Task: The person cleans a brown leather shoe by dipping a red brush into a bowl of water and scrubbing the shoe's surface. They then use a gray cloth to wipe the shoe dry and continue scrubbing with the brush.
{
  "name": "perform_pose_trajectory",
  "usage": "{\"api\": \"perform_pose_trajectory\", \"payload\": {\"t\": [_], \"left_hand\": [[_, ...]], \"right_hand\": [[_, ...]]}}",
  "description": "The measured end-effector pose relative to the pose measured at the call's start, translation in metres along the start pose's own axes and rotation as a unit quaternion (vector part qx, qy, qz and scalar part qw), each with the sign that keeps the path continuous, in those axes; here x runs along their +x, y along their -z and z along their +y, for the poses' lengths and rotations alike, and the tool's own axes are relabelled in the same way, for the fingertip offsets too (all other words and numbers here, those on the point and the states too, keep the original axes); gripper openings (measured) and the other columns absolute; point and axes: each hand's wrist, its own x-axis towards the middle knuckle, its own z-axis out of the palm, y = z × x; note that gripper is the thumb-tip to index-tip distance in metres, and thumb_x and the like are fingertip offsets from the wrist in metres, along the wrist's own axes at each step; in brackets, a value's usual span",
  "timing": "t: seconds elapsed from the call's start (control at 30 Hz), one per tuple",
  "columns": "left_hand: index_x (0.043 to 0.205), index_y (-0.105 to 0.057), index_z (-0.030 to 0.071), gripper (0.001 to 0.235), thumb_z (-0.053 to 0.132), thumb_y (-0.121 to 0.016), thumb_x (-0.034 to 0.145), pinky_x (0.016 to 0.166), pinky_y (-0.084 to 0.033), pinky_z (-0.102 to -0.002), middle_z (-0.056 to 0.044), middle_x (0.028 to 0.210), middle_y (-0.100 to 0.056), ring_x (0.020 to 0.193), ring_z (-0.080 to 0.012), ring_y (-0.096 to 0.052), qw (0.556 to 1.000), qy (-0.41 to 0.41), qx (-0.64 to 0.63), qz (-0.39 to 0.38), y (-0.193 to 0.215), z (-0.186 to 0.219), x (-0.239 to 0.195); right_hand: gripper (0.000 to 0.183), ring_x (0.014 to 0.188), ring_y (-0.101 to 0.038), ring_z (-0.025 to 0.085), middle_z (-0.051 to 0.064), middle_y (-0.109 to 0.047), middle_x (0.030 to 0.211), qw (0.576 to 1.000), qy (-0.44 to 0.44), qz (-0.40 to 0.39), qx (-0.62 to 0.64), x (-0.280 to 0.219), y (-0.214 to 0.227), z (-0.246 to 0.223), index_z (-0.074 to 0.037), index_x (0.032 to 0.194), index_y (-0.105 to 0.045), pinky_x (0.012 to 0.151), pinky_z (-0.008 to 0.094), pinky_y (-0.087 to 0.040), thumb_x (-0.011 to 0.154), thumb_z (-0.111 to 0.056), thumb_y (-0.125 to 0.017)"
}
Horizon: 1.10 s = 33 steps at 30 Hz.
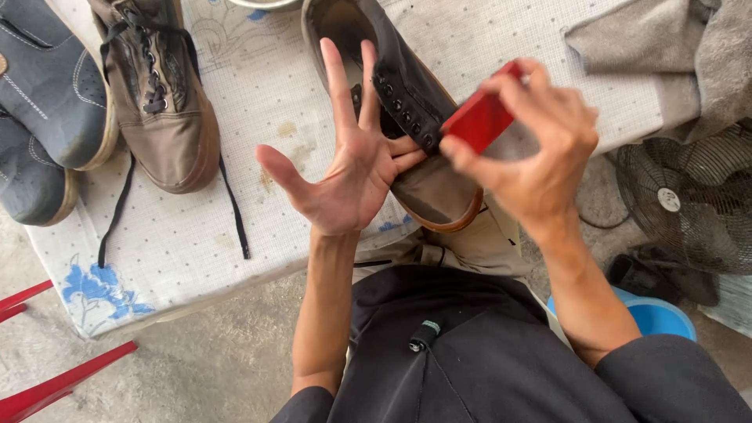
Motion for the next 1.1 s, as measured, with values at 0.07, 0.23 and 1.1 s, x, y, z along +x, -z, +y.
{"api": "perform_pose_trajectory", "payload": {"t": [0.07,0.23,1.1], "left_hand": [[0.156,0.029,0.040,0.117,0.087,-0.025,0.063,0.109,-0.054,-0.055,0.010,0.177,0.029,0.106,-0.0294,-0.069,1.000,0.002,0.003,-0.002,-0.003,0.001,0.000],[0.158,0.026,0.038,0.117,0.089,-0.022,0.064,0.077,-0.047,-0.034,0.008,0.179,0.024,0.065,-0.0169,-0.043,1.000,-0.009,0.025,0.003,-0.003,-0.001,0.001],[0.162,0.023,0.041,0.121,0.092,-0.026,0.064,0.082,-0.051,-0.037,0.000,0.108,-0.042,0.069,-0.0209,-0.053,1.000,0.008,-0.008,-0.001,0.011,-0.004,-0.003]], "right_hand": [[0.065,0.088,-0.071,0.033,0.024,-0.074,0.110,1.000,-0.006,0.004,0.014,0.004,0.001,-0.008,-0.003,0.110,-0.071,0.087,0.050,-0.050,0.095,-0.065,-0.056],[0.065,0.092,-0.064,0.035,0.016,-0.070,0.129,0.999,-0.004,-0.029,0.023,0.003,0.005,-0.011,-0.008,0.112,-0.073,0.083,0.046,-0.045,0.086,-0.066,-0.067],[0.070,0.115,-0.064,0.042,0.027,-0.062,0.147,0.947,0.258,-0.081,0.173,0.053,-0.020,0.078,-0.002,0.122,-0.074,0.091,0.053,-0.063,0.079,-0.055,-0.088]]}}
